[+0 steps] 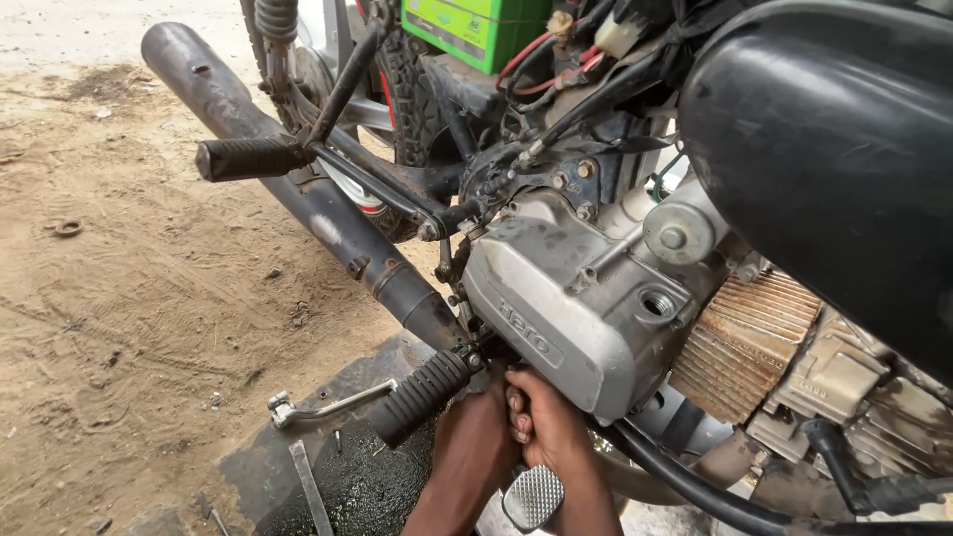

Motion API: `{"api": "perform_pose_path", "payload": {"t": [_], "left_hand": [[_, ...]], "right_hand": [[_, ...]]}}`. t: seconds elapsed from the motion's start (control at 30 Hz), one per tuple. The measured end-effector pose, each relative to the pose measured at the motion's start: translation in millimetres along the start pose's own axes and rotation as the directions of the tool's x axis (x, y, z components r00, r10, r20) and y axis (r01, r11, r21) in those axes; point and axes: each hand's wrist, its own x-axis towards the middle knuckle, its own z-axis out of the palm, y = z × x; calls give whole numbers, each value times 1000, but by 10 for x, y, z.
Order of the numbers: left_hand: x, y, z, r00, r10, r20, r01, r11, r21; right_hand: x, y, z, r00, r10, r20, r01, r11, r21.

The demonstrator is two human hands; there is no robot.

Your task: Removing and inspecting the engine side cover of a motorcycle.

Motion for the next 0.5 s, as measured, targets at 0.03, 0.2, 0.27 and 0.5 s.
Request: {"api": "perform_pose_path", "payload": {"t": [0.03, 0.2, 0.27, 0.5], "left_hand": [[25, -33, 23, 1000, 3, 4, -3, 1000, 2], [159, -368, 320, 992, 45, 118, -50, 998, 36], [137, -284, 210, 993, 47, 109, -49, 999, 22], [53, 55, -24, 997, -22, 69, 15, 996, 93]], "right_hand": [[1, -17, 18, 1000, -1, -2, 1, 1000, 4], [117, 92, -143, 994, -62, 86, 67, 996, -57], [24, 99, -74, 994, -81, 74, 82, 997, -6], [-206, -19, 78, 993, -105, -45, 108, 992, 69]]}}
